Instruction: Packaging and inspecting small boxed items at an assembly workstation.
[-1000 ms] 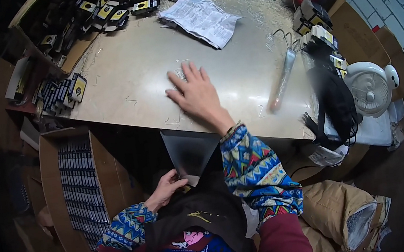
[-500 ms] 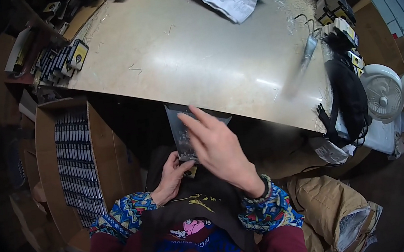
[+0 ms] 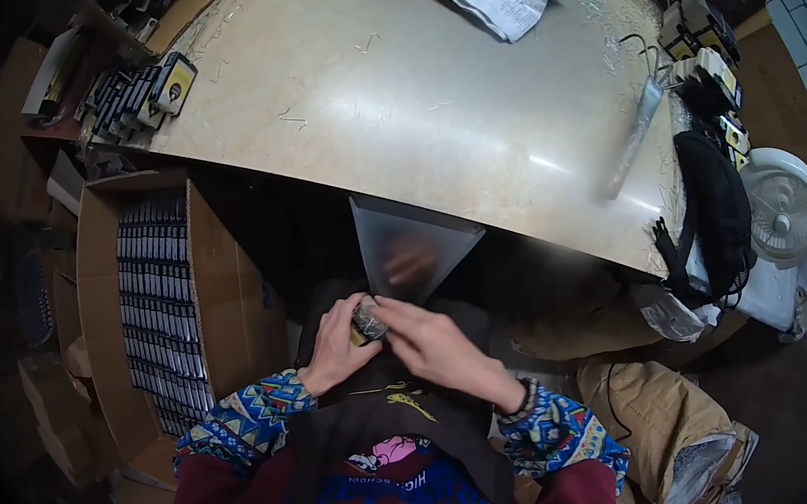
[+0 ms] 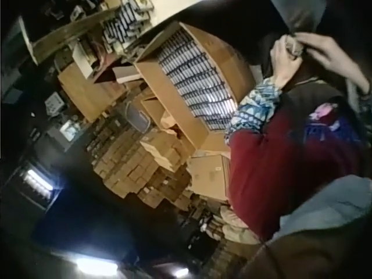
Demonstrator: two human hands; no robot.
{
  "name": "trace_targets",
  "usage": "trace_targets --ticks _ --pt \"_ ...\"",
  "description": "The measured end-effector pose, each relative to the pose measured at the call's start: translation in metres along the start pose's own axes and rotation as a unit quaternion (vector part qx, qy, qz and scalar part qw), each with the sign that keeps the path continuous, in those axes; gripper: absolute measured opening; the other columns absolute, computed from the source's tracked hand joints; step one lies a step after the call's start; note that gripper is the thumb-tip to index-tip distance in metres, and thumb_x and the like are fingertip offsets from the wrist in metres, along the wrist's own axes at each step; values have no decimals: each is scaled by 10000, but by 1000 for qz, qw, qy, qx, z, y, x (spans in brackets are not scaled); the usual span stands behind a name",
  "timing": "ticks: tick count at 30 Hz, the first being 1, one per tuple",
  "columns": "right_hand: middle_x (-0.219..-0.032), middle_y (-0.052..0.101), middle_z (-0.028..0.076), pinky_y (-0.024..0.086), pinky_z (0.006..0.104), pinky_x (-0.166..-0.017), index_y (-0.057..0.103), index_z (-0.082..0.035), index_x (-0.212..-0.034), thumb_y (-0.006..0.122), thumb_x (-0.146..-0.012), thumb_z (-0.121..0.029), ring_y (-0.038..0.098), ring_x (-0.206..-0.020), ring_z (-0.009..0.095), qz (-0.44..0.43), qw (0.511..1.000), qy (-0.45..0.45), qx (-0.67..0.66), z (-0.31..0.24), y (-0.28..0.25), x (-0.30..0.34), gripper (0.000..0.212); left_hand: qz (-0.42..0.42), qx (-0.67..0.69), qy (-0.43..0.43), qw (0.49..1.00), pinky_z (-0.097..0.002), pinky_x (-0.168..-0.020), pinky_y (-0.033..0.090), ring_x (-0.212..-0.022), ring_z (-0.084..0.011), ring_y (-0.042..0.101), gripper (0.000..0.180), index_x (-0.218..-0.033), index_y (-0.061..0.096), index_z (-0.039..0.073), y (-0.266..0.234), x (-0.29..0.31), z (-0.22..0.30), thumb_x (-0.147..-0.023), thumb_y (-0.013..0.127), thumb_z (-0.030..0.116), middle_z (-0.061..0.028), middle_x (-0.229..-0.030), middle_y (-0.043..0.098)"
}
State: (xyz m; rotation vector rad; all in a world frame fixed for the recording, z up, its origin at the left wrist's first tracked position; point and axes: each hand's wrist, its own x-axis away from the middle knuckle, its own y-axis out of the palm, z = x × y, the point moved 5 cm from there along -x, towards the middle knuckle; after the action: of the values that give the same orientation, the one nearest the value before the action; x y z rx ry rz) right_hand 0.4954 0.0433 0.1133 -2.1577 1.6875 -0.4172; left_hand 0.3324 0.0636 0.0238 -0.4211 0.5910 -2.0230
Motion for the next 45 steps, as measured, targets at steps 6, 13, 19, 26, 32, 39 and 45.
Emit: trace_targets --ticks 6,13,19,26,32,39,45 --pt "-1004 718 132 532 254 -759 665 6 -1145 640 -904 -72 689 -858 154 94 987 108 -77 5 -40 -15 255 93 46 70 992 -417 -843 478 -951 -347 587 841 -1368 434 35 -32 -18 32 -612 792 124 -165 -1085 573" --pt "-761 652 158 509 307 -615 688 30 -925 678 -831 -45 638 -647 287 187 970 -9 157 -17 -48 -39 121 138 -64 211 966 -380 -903 456 -1056 -344 557 936 -1426 327 -20 -45 -48 84 -637 815 101 -200 -1173 544" --pt "-794 683 148 503 284 -632 690 33 -938 691 -852 -108 673 -715 188 109 984 138 11 -16 -65 -47 165 98 41 105 989 -399 -907 468 -1056 -366 562 836 -1366 364 -29 -49 -61 73 -664 801 95 -202 -1157 539" --pt "-1170 596 158 516 320 -806 673 -1 -971 727 -815 -45 626 -942 255 191 957 -138 172 -52 -54 -59 172 148 48 114 981 -403 -779 509 -929 -385 598 679 -1230 442 -30 -53 -67 88 -656 786 86 -207 -1048 543" --pt "-1143 628 159 506 305 -831 697 11 -1002 685 -855 -31 638 -973 227 180 983 -27 -6 -27 -56 -61 153 154 34 118 980 -404 -786 505 -943 -390 592 712 -1246 425 -29 -60 -69 89 -639 784 61 -204 -1055 544" --pt "-1060 679 95 501 255 -824 653 50 -1115 661 -892 -20 627 -954 128 215 968 -15 -127 -23 -64 -50 234 153 109 68 980 -399 -843 507 -1006 -366 609 710 -1279 402 -15 -63 -72 85 -703 795 115 -210 -1111 558" --pt "-875 672 43 489 211 -674 659 61 -986 682 -899 -67 592 -723 63 164 974 74 -138 -15 -62 -47 156 108 193 22 975 -385 -871 504 -1052 -335 615 725 -1304 381 -9 -59 -75 81 -730 798 137 -219 -1148 577"
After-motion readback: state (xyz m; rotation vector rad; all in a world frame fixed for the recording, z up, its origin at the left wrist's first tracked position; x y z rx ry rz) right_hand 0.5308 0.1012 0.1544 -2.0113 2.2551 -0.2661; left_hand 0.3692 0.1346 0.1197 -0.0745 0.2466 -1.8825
